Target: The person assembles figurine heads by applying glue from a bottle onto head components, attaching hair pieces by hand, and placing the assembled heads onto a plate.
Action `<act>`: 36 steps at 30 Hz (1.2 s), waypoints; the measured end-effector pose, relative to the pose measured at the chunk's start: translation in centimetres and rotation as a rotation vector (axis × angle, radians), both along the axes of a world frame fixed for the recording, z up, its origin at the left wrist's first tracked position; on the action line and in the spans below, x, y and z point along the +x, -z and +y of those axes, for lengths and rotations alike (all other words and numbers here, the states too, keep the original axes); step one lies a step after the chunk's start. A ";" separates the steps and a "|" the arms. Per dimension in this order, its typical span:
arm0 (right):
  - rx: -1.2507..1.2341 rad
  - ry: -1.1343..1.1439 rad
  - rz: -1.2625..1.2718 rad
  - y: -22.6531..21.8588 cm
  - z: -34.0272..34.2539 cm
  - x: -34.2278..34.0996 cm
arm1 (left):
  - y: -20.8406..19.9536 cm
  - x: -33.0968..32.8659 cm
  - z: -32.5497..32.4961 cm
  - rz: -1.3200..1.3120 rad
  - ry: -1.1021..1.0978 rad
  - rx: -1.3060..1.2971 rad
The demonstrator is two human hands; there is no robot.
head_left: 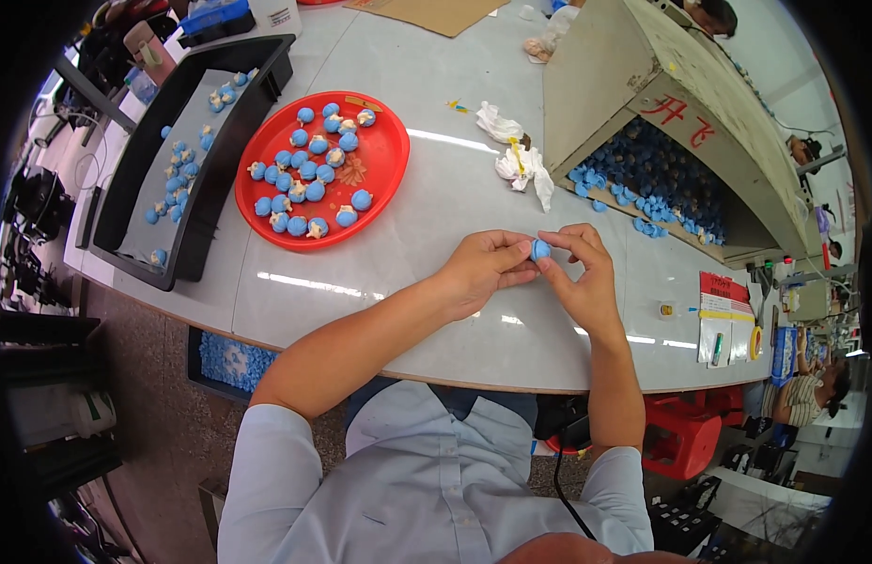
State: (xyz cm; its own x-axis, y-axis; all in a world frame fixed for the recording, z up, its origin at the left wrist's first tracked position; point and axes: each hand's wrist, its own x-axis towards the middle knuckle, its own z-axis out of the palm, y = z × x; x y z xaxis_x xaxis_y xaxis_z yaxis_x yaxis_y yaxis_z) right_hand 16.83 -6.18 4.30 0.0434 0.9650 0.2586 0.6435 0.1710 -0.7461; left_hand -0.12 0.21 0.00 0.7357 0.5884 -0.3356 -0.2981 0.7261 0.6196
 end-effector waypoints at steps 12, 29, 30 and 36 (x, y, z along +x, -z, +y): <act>-0.048 -0.048 -0.059 -0.6 0.0 0.2 | 0.2 0.0 -0.2 0.023 -0.003 0.079; -0.593 0.192 0.799 0.8 0.4 -1.3 | -1.2 -0.6 0.1 0.222 0.037 0.065; -0.640 0.188 0.854 1.0 0.5 -1.4 | -1.1 -0.6 0.1 0.231 0.024 0.067; -0.622 0.200 1.001 1.8 0.4 -1.8 | -0.8 -0.4 0.2 0.255 0.012 0.092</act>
State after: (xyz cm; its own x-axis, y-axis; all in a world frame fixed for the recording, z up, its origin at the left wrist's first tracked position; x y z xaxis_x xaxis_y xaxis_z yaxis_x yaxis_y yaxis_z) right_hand 15.02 -5.82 2.47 0.1228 0.8659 -0.4849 -0.2964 -0.4343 -0.8506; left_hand -0.49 0.37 0.82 0.6414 0.6166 -0.4566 -0.1156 0.6660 0.7370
